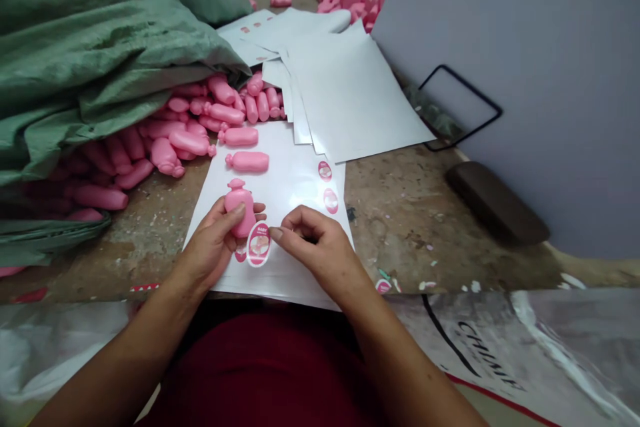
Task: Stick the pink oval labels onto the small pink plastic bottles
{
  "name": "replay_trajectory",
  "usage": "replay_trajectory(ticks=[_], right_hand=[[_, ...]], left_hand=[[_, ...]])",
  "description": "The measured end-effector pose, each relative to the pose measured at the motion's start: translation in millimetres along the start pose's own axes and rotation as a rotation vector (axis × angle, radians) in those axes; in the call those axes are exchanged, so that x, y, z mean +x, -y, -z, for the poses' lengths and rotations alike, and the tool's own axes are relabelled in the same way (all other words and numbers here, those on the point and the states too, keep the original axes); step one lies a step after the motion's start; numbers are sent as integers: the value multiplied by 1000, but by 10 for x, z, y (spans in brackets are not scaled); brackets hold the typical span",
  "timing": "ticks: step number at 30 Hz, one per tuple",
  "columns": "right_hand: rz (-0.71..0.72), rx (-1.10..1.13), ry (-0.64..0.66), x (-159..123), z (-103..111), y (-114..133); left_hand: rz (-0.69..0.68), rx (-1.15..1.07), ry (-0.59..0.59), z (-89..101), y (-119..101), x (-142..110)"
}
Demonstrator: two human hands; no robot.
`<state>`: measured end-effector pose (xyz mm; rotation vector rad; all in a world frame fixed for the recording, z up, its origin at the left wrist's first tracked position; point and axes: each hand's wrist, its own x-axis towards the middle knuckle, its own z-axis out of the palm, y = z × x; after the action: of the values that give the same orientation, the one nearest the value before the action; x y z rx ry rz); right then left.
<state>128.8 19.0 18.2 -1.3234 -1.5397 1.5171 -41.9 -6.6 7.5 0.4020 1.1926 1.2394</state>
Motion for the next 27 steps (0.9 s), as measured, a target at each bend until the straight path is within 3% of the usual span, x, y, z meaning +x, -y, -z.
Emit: replay_trajectory(ticks=[8, 13, 27], right_hand=[[-1, 22, 61, -8, -15, 28], [0, 54, 113, -2, -3, 40], [-15, 43, 98, 6, -4, 3]], left_hand=[[172, -96, 234, -71, 18, -280], [178, -36, 243, -91, -3, -303], [120, 57, 266, -34, 49, -306]])
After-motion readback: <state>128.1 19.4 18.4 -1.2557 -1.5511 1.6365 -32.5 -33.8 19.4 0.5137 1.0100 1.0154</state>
